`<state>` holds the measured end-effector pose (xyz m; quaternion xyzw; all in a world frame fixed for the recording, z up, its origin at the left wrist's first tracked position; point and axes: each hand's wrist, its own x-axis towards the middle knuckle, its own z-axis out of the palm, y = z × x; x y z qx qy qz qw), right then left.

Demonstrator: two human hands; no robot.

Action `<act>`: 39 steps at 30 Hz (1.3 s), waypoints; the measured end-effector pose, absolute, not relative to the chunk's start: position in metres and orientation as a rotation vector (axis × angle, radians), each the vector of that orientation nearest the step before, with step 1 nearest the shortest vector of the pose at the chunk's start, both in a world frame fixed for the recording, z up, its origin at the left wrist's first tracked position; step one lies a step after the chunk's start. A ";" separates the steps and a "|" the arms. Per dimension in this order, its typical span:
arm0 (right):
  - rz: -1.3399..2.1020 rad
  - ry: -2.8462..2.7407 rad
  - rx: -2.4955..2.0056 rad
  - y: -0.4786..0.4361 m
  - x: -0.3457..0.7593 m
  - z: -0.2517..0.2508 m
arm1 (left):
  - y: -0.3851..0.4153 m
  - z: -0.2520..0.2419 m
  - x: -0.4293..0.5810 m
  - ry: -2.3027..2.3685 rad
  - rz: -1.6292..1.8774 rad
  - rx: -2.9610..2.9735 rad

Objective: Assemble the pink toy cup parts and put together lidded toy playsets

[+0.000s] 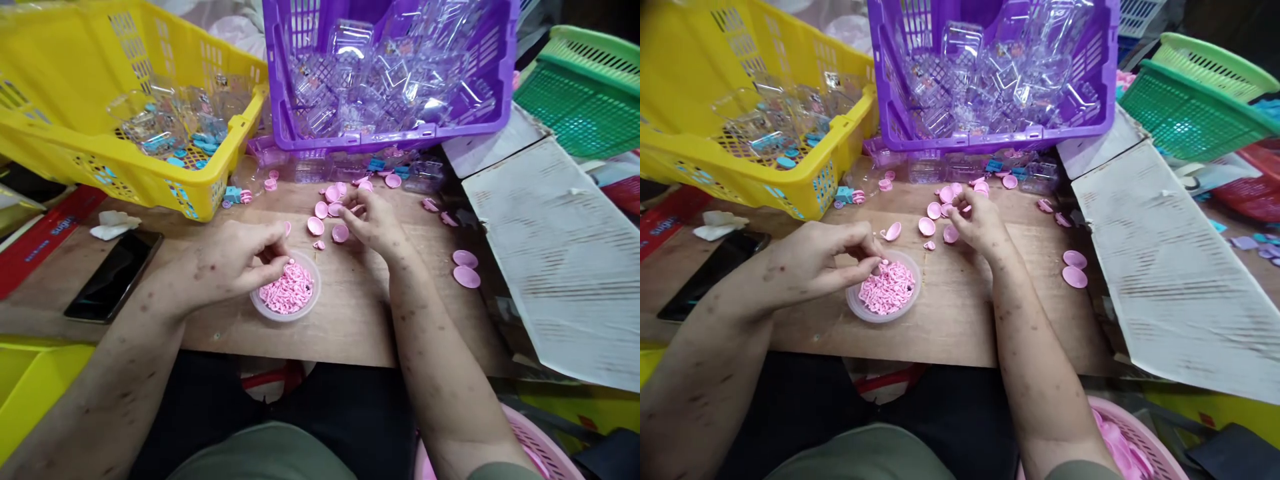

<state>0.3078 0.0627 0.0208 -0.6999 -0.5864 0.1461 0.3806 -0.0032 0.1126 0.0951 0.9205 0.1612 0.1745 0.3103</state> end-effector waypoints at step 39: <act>0.955 -1.267 -1.352 0.056 0.234 0.028 | 0.162 0.043 0.045 0.572 0.770 1.709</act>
